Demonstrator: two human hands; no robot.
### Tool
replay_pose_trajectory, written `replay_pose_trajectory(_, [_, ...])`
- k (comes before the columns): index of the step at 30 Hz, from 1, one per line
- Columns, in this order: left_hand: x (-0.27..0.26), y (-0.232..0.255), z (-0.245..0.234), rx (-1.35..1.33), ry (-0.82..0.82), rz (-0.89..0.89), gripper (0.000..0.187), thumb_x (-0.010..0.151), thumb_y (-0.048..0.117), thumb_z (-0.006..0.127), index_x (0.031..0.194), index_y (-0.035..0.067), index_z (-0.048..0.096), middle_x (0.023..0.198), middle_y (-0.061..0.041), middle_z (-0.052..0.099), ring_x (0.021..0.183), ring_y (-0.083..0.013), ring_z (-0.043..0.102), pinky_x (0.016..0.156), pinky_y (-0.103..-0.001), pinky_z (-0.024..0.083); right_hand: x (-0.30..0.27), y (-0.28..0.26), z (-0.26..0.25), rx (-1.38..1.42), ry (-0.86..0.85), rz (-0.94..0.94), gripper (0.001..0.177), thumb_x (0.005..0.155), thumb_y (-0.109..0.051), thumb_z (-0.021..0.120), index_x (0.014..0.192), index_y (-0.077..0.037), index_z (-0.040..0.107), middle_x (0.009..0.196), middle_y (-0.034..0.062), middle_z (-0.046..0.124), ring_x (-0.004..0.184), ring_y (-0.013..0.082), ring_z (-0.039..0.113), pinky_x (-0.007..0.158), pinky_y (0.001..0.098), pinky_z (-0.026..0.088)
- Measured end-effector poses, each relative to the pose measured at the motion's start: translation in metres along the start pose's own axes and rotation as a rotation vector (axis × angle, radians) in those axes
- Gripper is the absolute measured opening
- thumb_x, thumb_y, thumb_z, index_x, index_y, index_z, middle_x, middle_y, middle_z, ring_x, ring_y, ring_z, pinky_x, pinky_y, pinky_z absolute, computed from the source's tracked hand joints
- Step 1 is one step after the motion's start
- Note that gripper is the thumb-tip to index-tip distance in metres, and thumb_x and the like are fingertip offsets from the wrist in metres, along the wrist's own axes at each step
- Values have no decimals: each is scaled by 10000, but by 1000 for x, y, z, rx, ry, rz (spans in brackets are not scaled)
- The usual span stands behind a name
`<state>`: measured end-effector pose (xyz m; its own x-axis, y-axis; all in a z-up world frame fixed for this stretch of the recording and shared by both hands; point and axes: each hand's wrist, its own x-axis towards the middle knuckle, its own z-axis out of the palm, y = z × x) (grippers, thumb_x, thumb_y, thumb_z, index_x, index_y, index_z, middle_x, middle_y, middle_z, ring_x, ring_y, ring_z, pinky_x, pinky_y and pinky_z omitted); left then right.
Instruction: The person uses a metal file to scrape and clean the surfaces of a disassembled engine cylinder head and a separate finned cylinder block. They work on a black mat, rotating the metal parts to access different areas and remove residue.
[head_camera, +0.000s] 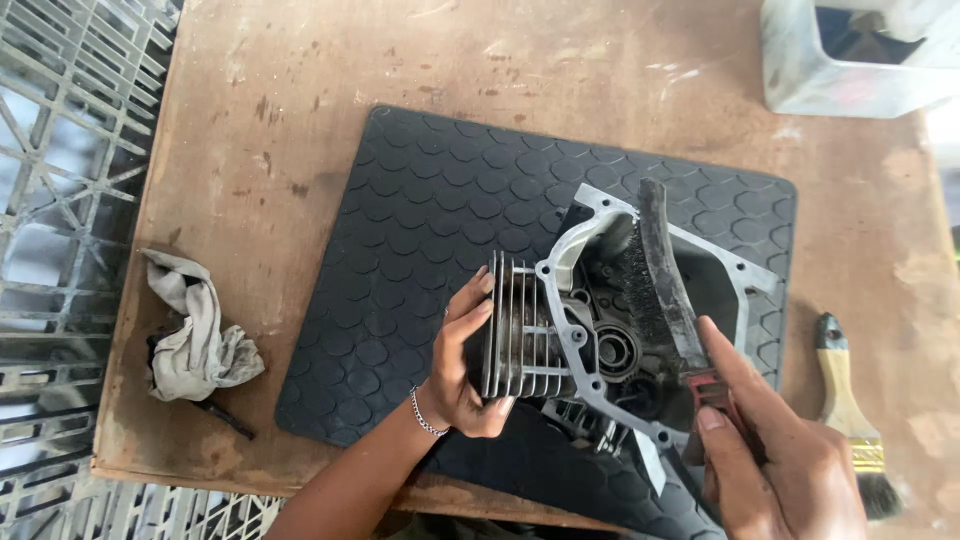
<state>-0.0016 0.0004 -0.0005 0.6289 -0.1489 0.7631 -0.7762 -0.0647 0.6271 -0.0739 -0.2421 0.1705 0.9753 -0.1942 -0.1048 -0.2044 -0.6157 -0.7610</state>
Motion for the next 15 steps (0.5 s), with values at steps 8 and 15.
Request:
replay_pose_trajectory(8, [-5, -6, 0, -13, 10, -14, 798, 834, 399, 594, 1507, 57, 334, 1594, -213, 324, 1529, -395, 346, 1319, -587, 316, -19, -12, 2, -47, -50, -123, 638, 783, 32, 611, 1420, 11, 583, 675, 114, 849, 299, 159, 612, 280, 297, 423])
replay_pose_trajectory(15, [-9, -15, 2, -18, 5, 3, 829, 850, 459, 556, 1541, 88, 289, 1608, -198, 286, 1557, -387, 269, 1332, -619, 267, -37, -37, 6, -88, -91, -53, 628, 773, 8, 633, 1397, -59, 628, 600, 86, 855, 306, 141, 560, 290, 324, 406])
